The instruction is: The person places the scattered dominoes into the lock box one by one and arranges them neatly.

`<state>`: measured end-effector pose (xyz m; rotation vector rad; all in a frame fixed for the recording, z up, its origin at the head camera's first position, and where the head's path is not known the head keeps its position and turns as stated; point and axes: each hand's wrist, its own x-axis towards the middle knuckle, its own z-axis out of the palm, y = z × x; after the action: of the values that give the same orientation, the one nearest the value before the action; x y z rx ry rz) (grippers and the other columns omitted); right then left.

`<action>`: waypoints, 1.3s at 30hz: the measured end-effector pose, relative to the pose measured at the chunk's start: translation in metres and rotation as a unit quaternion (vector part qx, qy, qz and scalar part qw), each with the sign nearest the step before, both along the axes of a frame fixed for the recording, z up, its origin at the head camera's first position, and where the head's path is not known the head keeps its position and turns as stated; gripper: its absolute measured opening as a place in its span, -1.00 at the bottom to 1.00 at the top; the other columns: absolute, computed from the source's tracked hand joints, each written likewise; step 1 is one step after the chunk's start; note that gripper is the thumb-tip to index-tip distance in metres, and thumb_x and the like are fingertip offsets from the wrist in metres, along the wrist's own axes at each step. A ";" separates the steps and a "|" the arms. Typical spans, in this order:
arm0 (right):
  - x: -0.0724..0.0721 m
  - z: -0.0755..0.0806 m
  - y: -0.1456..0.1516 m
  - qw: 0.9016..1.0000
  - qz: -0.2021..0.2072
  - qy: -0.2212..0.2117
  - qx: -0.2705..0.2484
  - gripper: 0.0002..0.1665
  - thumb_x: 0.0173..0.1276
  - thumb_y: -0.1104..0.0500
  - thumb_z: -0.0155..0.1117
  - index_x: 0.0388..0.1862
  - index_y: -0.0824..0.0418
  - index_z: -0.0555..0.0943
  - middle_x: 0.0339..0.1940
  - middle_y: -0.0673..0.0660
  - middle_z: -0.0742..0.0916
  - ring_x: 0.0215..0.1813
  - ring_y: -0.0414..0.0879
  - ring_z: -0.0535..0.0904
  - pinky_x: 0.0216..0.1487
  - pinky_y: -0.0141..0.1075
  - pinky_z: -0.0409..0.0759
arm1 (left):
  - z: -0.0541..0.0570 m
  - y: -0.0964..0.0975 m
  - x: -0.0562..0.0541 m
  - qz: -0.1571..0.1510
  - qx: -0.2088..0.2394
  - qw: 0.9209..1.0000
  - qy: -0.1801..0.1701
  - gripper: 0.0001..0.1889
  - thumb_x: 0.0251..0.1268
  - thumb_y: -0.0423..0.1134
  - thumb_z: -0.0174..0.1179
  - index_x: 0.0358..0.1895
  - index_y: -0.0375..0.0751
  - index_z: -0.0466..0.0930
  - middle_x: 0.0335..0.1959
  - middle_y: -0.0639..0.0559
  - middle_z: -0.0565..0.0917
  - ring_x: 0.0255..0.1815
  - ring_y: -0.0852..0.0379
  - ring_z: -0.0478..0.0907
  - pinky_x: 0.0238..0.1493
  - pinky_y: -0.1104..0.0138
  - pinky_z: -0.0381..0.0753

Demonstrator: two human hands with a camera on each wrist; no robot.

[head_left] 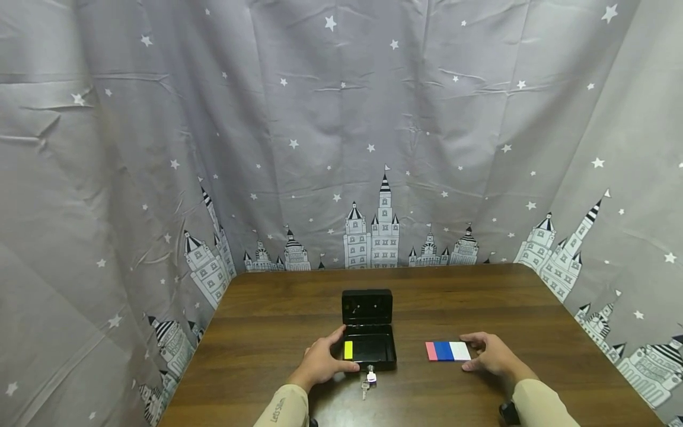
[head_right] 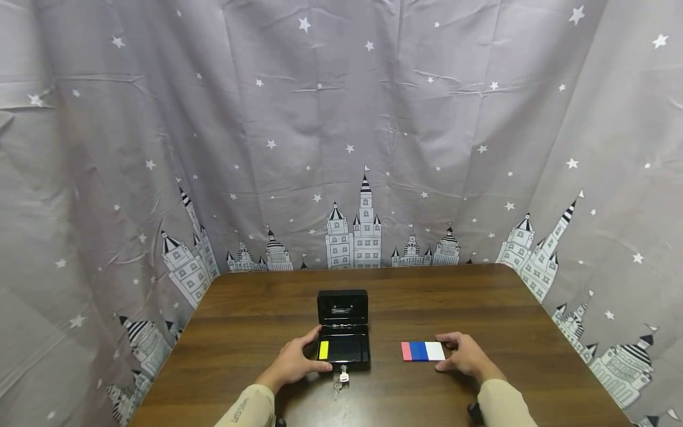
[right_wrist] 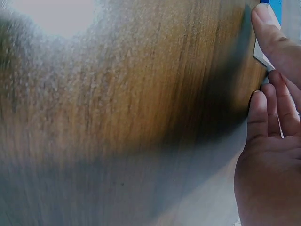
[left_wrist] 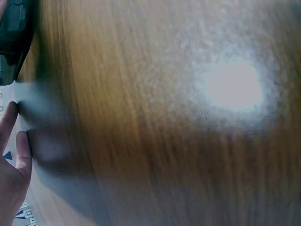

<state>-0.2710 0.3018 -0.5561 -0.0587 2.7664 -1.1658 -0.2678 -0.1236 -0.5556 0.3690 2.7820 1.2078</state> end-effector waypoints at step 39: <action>0.001 0.008 -0.002 1.000 0.007 0.014 0.015 -0.49 0.01 0.31 0.63 0.00 0.32 0.70 -0.04 0.20 0.72 0.03 0.14 0.60 0.12 0.15 0.50 | 0.001 0.001 0.000 -0.005 0.000 1.000 -0.006 0.05 -0.07 0.13 0.58 0.53 -0.13 0.29 0.44 -0.20 0.41 0.40 -0.34 0.33 0.29 -0.39 0.03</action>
<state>-0.2701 0.2995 -0.5477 -0.0928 2.8033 -1.1271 -0.2677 -0.1221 -0.5548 0.3744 2.7667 1.2041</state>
